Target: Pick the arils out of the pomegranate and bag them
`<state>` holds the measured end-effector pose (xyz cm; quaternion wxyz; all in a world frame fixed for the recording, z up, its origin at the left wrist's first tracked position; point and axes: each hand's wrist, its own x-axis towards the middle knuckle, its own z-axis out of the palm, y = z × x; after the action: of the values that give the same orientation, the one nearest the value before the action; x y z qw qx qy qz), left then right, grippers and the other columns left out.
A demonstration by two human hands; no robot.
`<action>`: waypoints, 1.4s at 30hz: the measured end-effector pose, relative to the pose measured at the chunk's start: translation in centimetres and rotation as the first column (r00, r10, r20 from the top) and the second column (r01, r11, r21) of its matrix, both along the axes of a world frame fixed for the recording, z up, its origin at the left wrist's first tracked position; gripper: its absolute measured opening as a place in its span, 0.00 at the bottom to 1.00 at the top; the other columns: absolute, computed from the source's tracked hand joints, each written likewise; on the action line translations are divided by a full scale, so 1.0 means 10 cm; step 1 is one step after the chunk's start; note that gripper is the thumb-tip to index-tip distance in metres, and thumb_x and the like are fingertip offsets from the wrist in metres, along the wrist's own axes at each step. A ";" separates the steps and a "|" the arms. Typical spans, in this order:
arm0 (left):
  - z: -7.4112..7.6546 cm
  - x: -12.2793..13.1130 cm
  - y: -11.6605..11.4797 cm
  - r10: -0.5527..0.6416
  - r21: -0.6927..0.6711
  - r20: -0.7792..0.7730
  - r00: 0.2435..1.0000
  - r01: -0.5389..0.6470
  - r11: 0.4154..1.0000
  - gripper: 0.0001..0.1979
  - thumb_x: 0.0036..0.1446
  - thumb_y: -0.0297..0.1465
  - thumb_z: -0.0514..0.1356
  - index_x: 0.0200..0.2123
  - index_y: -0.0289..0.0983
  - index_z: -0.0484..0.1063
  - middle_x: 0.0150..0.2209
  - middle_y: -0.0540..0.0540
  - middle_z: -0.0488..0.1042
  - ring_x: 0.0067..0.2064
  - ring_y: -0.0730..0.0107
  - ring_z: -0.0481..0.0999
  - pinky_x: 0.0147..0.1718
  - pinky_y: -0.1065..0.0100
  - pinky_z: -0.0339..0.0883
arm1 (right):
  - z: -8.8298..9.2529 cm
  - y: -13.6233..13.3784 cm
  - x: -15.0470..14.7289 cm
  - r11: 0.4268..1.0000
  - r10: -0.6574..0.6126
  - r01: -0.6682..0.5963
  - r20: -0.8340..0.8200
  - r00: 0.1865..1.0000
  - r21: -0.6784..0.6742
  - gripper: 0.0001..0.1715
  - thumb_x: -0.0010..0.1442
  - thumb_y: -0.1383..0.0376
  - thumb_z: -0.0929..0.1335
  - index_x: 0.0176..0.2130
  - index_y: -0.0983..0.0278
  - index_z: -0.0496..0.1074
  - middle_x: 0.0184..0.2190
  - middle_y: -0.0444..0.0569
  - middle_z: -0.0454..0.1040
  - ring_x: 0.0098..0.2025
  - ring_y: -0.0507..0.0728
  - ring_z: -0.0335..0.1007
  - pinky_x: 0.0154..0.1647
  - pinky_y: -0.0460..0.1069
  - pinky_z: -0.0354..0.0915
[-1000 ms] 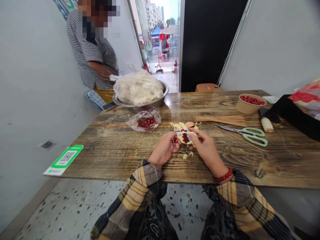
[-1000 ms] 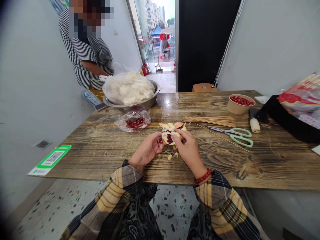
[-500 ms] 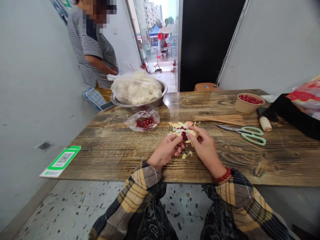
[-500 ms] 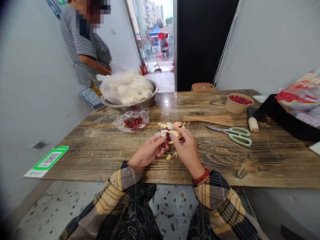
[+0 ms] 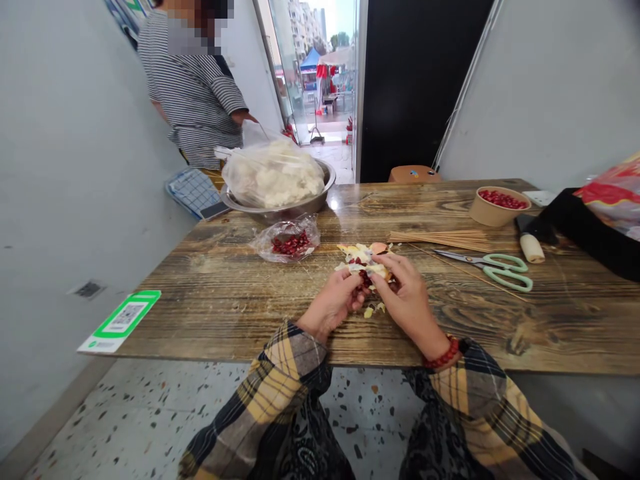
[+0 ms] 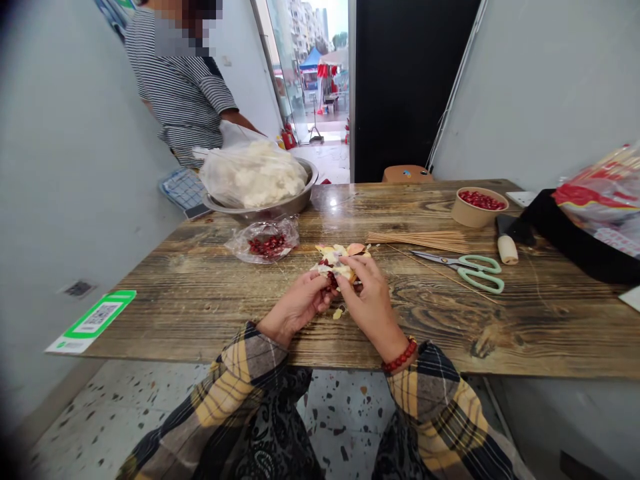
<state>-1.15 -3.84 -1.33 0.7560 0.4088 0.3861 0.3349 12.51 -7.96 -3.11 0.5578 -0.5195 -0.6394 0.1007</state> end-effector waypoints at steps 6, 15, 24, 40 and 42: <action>-0.02 0.01 0.01 0.004 -0.026 0.027 1.000 -0.003 1.000 0.07 0.46 0.26 0.60 0.32 0.34 0.68 0.21 0.52 0.69 0.16 0.82 0.63 0.13 0.80 0.51 | 0.00 -0.01 0.00 1.000 0.005 -0.005 0.028 1.000 0.001 0.18 0.60 0.66 0.65 0.51 0.59 0.71 0.48 0.53 0.70 0.52 0.59 0.67 0.54 0.56 0.64; 0.02 -0.02 0.00 -0.047 -0.013 0.161 0.986 0.050 0.999 0.07 0.50 0.28 0.59 0.34 0.32 0.70 0.26 0.47 0.72 0.22 0.78 0.70 0.19 0.76 0.62 | -0.01 0.02 0.05 0.997 -0.050 0.043 -0.104 0.993 -0.064 0.17 0.60 0.62 0.66 0.49 0.60 0.73 0.48 0.53 0.73 0.51 0.60 0.69 0.55 0.58 0.63; 0.01 -0.01 -0.02 -0.048 0.007 0.097 0.994 0.048 0.999 0.14 0.44 0.33 0.68 0.29 0.33 0.68 0.24 0.49 0.72 0.19 0.84 0.64 0.15 0.80 0.49 | -0.10 0.06 0.06 0.973 0.018 -0.107 -0.398 0.917 -0.203 0.23 0.59 0.56 0.66 0.52 0.60 0.71 0.52 0.53 0.71 0.46 0.60 0.72 0.40 0.54 0.73; 0.03 0.00 -0.02 0.012 0.004 0.091 0.996 -0.012 1.000 0.04 0.44 0.25 0.60 0.28 0.32 0.70 0.23 0.47 0.72 0.19 0.82 0.64 0.16 0.79 0.49 | -0.07 0.05 0.08 0.986 -0.024 -0.015 -0.236 0.971 -0.165 0.21 0.60 0.59 0.66 0.51 0.62 0.73 0.49 0.54 0.73 0.49 0.59 0.70 0.51 0.56 0.65; 0.03 -0.01 0.00 0.008 -0.036 0.120 0.993 -0.003 0.999 0.05 0.47 0.27 0.60 0.29 0.32 0.71 0.24 0.47 0.72 0.20 0.81 0.65 0.16 0.79 0.51 | -0.06 0.06 0.07 0.983 -0.020 -0.039 -0.316 0.949 -0.179 0.21 0.59 0.58 0.66 0.51 0.62 0.73 0.50 0.54 0.73 0.50 0.59 0.70 0.52 0.56 0.65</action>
<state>-1.27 -3.87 -1.08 0.7841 0.3734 0.3471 0.3539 13.23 -7.40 -3.76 0.6025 -0.5426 -0.5323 0.2436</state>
